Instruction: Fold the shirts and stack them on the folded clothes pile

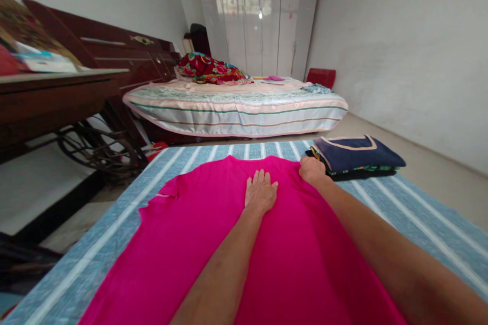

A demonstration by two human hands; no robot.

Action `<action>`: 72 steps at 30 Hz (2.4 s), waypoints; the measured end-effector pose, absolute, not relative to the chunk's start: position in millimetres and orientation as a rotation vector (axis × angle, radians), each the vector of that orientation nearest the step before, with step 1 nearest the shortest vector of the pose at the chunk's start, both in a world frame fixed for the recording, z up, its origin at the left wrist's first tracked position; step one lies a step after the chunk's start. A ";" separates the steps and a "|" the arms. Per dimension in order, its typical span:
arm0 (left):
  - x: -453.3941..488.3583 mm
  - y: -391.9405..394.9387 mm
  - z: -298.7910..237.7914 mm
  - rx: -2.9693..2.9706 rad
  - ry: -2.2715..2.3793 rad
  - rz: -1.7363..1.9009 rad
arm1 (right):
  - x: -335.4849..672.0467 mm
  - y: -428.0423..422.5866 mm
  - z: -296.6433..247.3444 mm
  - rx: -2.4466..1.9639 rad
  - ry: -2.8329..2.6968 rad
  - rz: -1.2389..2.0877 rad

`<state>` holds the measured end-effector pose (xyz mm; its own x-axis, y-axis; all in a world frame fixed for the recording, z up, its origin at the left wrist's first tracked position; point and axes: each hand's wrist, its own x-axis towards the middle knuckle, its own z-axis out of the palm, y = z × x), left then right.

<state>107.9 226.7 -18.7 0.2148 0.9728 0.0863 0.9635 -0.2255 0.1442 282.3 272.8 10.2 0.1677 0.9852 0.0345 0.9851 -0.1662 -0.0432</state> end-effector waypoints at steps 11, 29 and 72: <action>109.3 227.5 -19.7 2.303 1.887 0.296 | 293.1 279.2 8.3 -2.269 -2.216 -0.276; 111.5 227.2 -19.2 2.301 1.894 0.246 | 248.8 308.5 -24.3 -1.772 -2.464 0.015; 108.7 243.2 -7.2 2.411 1.975 -0.043 | 331.5 150.0 -28.6 -1.791 -2.233 0.130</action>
<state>108.7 243.2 -7.2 0.1969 0.9797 -0.0368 0.9804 -0.1970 0.0016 331.5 150.0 -28.6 -0.1953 0.9681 0.1568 0.9434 0.2291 -0.2397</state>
